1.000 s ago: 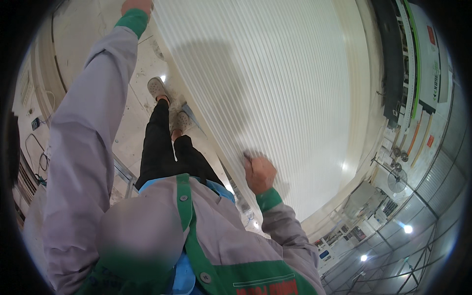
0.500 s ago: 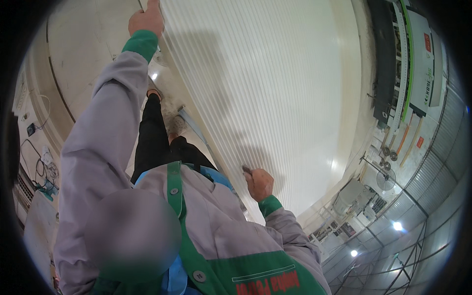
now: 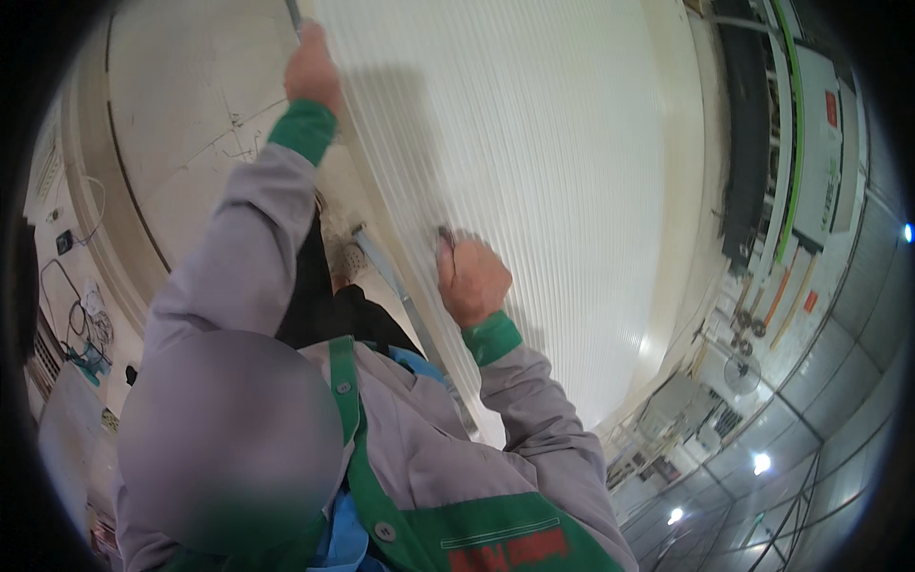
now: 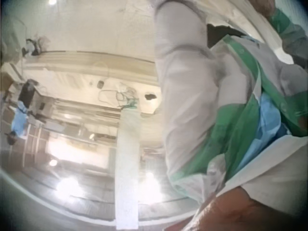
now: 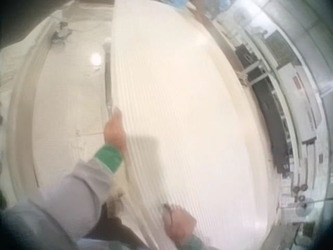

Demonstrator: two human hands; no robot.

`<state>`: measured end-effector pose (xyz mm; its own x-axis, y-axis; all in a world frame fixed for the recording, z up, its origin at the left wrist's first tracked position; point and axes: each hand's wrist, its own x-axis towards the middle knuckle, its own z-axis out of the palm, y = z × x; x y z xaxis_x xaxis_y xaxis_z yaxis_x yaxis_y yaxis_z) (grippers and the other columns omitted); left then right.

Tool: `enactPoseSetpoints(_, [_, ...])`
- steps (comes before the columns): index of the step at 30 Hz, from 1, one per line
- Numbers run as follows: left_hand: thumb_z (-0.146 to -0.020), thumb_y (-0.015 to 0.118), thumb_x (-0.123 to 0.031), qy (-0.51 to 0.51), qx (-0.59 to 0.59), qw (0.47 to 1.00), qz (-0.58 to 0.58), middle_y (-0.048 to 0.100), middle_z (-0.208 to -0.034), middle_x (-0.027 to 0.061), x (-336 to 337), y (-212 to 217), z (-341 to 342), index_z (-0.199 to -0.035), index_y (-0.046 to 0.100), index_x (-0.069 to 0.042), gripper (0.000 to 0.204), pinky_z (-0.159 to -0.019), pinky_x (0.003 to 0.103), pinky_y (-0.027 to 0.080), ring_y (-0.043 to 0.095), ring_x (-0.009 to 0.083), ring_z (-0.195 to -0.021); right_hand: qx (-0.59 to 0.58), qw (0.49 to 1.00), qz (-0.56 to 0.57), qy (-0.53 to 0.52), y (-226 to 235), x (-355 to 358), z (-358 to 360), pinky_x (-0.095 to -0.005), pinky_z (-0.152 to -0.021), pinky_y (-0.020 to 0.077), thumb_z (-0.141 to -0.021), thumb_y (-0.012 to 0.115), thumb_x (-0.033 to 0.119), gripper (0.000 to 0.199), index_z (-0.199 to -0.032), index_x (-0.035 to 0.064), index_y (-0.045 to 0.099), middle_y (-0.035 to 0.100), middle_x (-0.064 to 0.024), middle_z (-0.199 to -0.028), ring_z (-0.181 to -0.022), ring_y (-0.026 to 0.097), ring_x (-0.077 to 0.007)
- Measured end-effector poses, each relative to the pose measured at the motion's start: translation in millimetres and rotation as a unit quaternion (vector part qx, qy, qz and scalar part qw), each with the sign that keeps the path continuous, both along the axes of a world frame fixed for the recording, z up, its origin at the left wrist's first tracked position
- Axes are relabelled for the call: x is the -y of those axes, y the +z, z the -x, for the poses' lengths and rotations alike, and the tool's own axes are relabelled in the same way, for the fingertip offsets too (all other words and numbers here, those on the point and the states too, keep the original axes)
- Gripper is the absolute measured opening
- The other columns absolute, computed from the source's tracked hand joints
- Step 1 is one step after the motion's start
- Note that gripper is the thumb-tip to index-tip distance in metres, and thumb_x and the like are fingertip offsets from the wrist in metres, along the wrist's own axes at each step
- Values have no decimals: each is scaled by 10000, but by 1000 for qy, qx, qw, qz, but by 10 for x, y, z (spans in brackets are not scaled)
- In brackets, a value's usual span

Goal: The person uses a small handheld scraper to remove material from a large white ribbed panel. They work methodically across the surface, moving from one section to another while another person works nearby.

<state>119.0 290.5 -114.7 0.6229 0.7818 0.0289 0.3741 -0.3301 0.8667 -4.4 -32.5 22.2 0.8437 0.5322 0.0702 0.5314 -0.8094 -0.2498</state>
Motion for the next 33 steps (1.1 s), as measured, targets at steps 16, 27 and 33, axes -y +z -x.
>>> enactPoseSetpoints(16, [-938, 495, -680, 65, -43, 957, 280, 674, -1098, 310, 109, 791, 86, -1148, 596, 90, 805, -934, 485, 491, 654, 448, -1049, -102, 991, 75, 36, 217, -2568, -2292, -515, -843, 522, -1004, 473, 453, 443, -1000, 64, 686, 728, -185, -946, -945, 676, -414])
enactPoseSetpoints(27, [-996, 472, -611, 47, -102, 986, 121, 551, -1316, 394, 168, 511, -15, -1403, 484, 117, 834, -1084, 474, 423, 547, 482, -1243, -174, 984, -33, -25, 243, -218, -290, -465, -686, 524, -1024, 547, 317, 294, -999, 62, 691, 684, -198, -873, -792, 664, -388])
enactPoseSetpoints(33, [-952, 520, -659, -58, -139, 981, -123, 575, -1303, 373, -55, -50, -170, -1388, 488, 128, 900, -1061, 473, 447, 579, 473, -1208, -165, 983, -61, -56, 381, 1094, 1044, -413, -707, 555, -963, 632, 180, 185, -1070, 69, 735, 712, -139, -900, -800, 690, -335])
